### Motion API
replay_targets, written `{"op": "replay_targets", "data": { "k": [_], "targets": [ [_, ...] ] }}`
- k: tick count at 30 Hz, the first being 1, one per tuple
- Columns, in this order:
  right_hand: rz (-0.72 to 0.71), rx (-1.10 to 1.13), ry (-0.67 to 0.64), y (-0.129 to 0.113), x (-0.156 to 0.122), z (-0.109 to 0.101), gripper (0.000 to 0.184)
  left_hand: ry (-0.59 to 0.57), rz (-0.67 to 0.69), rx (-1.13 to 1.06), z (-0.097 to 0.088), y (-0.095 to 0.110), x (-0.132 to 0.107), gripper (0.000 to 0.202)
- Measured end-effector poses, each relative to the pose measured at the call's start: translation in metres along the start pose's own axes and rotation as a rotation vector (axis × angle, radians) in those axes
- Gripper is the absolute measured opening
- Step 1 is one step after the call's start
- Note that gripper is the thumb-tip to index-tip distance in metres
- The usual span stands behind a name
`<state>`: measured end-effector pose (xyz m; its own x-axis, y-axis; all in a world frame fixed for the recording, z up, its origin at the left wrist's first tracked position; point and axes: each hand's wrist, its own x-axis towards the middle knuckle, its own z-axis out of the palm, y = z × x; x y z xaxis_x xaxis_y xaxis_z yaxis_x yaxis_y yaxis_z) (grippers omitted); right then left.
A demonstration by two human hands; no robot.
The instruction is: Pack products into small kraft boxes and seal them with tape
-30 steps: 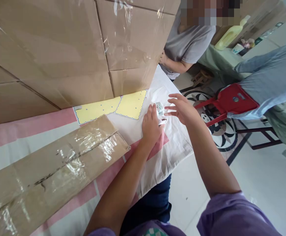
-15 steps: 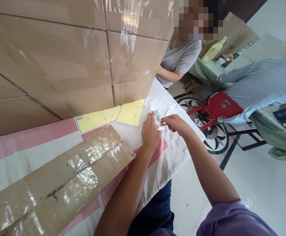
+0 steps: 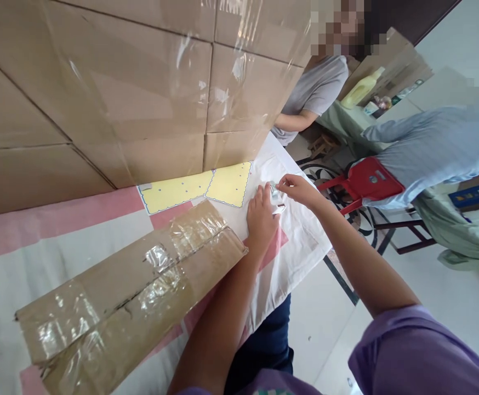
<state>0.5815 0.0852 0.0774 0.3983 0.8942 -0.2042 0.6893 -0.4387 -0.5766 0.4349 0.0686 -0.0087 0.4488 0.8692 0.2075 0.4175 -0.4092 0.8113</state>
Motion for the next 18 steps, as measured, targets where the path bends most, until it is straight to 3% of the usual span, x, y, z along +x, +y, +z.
{"op": "replay_targets", "data": {
  "k": [8,15,18],
  "targets": [
    [0.237,0.167,0.01,-0.004,0.009,0.015,0.041,0.019,0.004,0.01,0.002,-0.001,-0.001,0.088],
    [0.437,0.219,-0.168,-0.005,-0.008,-0.004,0.062,0.009,-0.002,-0.006,0.003,-0.001,-0.001,0.09],
    [0.463,0.3,-0.221,-0.008,-0.008,-0.008,0.06,0.004,-0.012,-0.005,0.004,-0.002,0.0,0.089]
  ]
}}
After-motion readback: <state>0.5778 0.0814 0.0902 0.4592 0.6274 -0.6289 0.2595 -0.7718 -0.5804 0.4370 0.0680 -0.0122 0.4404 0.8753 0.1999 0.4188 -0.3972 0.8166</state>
